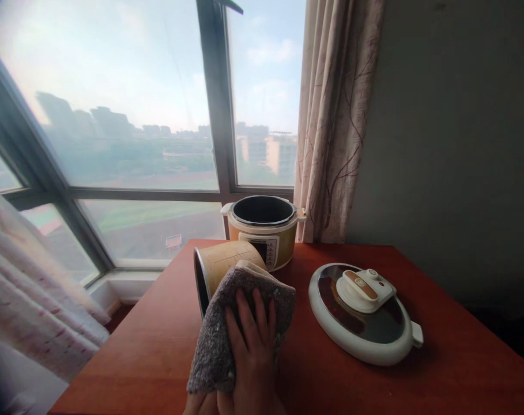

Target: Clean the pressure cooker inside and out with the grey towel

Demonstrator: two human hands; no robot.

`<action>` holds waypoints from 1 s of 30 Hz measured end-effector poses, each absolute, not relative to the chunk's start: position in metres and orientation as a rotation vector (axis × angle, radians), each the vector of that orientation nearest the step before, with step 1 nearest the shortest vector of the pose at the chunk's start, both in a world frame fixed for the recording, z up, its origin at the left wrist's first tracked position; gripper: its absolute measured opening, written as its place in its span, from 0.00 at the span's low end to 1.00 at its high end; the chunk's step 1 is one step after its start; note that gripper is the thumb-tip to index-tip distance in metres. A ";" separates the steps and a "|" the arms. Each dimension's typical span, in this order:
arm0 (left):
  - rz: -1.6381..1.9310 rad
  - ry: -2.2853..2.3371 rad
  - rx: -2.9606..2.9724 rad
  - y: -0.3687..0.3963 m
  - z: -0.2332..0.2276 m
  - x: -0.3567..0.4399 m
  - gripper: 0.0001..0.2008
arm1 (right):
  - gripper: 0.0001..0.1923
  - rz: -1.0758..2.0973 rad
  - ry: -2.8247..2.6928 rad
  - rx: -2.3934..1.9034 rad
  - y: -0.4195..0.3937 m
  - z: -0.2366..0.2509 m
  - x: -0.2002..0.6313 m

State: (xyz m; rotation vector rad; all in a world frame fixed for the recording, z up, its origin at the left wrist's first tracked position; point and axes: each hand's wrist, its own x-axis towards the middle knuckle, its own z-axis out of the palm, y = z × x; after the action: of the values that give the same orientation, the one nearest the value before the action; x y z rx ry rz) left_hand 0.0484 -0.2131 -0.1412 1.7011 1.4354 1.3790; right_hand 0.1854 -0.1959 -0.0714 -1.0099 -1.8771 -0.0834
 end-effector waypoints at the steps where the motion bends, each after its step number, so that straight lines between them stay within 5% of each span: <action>1: 1.419 1.425 1.696 -0.214 -0.144 0.050 0.20 | 0.41 -0.074 -1.893 -1.005 -0.192 -0.056 0.185; 12: 1.803 1.350 1.812 -0.223 -0.160 0.066 0.18 | 0.15 0.393 -2.421 -1.166 -0.081 0.097 0.168; 17: 1.669 1.226 1.972 -0.222 -0.160 0.057 0.17 | 0.14 0.608 -2.621 -1.176 -0.035 0.100 0.159; 30: 1.732 1.104 1.986 -0.218 -0.137 0.053 0.22 | 0.19 0.343 -2.597 -1.361 -0.039 0.095 0.149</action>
State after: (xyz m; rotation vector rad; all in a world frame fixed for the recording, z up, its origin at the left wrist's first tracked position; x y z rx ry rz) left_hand 0.0530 -0.2180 -0.1369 1.9861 1.1043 1.7322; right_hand 0.1489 -0.0393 0.0946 -1.3614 -2.5971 0.3430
